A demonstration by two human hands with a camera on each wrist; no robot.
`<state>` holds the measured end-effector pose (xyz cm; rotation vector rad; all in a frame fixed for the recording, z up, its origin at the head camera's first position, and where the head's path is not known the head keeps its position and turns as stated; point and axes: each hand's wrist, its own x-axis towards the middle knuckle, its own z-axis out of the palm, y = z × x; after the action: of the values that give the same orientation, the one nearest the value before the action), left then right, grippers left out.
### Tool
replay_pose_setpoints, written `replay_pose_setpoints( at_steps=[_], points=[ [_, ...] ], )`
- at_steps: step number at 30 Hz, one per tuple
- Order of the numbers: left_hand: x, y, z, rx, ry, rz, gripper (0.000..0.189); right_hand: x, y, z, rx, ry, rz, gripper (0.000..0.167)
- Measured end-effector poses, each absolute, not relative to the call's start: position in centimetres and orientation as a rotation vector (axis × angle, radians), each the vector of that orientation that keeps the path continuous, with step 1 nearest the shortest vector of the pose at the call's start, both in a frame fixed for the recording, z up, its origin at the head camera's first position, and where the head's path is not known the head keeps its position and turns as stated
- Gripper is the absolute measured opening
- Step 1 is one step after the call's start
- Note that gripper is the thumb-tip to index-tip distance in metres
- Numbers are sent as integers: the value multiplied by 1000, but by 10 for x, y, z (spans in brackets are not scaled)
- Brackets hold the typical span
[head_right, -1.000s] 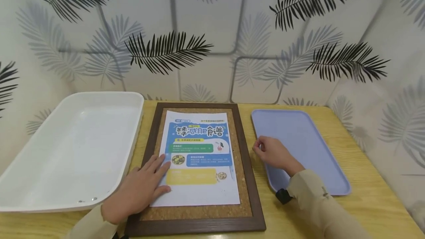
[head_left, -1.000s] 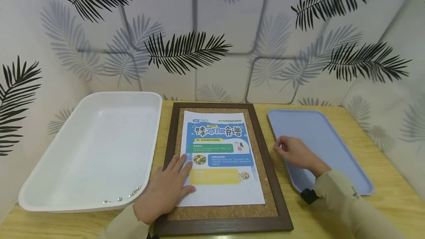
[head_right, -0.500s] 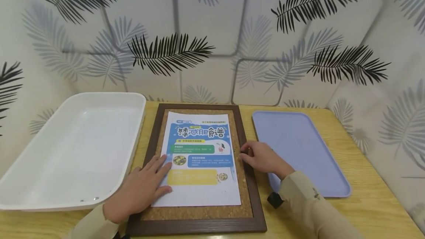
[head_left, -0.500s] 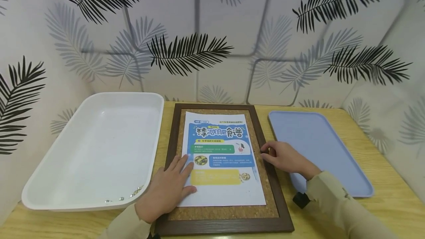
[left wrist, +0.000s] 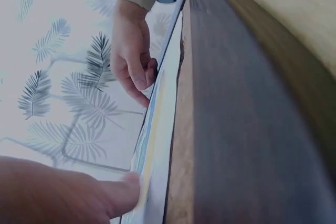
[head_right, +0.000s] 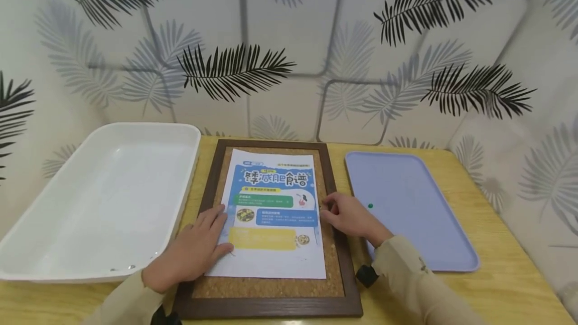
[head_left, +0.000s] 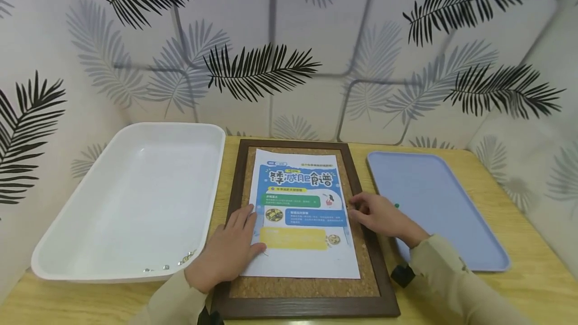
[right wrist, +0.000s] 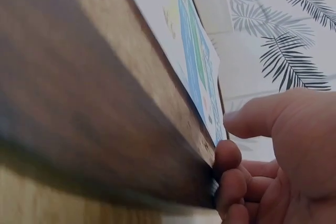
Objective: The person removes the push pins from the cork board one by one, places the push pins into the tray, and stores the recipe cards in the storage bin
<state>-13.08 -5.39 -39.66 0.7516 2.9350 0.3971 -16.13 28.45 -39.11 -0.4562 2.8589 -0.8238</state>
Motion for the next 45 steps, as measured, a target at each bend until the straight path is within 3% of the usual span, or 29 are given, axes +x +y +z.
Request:
replay_pose_setpoints(
  at_steps=[8, 17, 25, 32, 45],
  points=[
    [-141, -45, -399, 512, 3009, 579, 65, -159, 271, -393, -287, 2893, -858, 32],
    [-149, -32, -398, 361, 3061, 464, 66, -166, 258, -397, -155, 2933, -833, 30],
    [-151, -28, -398, 342, 3096, 525, 59, -171, 254, -396, -205, 2960, -859, 28],
    [-154, -26, -403, 319, 3097, 642, 54, -171, 248, -394, -43, 2870, -1003, 30],
    [-154, -24, -404, 308, 3121, 589, 57, -176, 242, -394, 5, 2756, -1184, 34]
  ],
)
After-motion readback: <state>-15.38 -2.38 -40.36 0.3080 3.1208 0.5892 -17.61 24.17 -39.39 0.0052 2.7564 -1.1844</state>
